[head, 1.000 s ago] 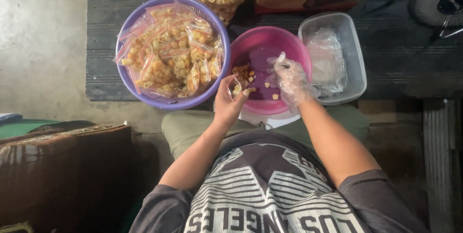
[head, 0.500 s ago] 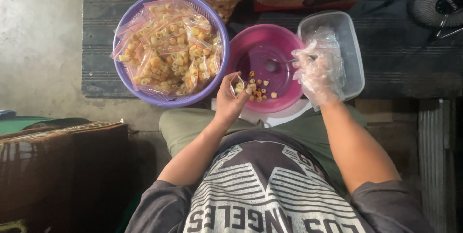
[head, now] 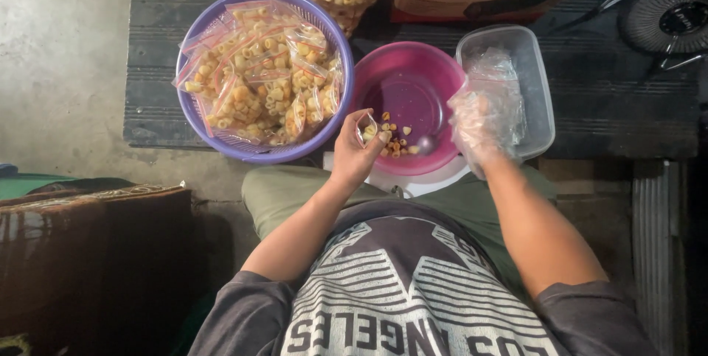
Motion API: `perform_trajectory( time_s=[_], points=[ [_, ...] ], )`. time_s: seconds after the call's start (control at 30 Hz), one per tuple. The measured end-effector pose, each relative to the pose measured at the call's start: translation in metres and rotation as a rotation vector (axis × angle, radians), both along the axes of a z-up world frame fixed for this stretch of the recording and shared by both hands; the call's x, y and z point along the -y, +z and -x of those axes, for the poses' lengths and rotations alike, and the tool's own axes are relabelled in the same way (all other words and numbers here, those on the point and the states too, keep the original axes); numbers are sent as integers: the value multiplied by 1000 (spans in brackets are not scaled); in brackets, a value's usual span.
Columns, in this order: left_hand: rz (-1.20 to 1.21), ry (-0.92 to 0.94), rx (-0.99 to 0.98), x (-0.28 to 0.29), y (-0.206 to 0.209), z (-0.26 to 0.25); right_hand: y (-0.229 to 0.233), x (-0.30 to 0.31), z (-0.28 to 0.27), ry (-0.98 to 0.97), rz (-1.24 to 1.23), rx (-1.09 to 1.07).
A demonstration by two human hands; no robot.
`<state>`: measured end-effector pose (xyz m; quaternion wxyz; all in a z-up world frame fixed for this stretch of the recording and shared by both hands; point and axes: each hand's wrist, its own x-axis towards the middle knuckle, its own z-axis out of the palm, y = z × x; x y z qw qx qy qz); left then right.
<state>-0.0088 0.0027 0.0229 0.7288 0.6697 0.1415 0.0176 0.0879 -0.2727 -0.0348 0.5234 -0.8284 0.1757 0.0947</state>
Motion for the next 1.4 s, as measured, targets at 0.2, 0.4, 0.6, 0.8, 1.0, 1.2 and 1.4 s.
perform_trajectory(
  time_s=[0.2, 0.4, 0.6, 0.8, 1.0, 1.2, 1.4],
  points=[
    [33, -1, -8, -2, -2, 1, -133, 17, -27, 314, -1091, -240],
    [127, 9, 30, -3, -3, 0, -45, -64, -20, -90, -154, -302],
    [-66, 12, -16, 1, 2, 3, 1, -69, -14, 74, 4, -475],
    [-71, 1, -30, -1, 3, 3, 31, -77, -3, -108, -276, -355],
    [-106, 1, -23, -2, -7, 3, 12, -77, -13, 145, 63, -407],
    [-132, 4, -11, -4, -5, 2, 21, -81, -26, -373, -322, -186],
    [-100, 25, -16, 2, -1, -5, 94, -65, -20, -268, -577, -206]
  ],
)
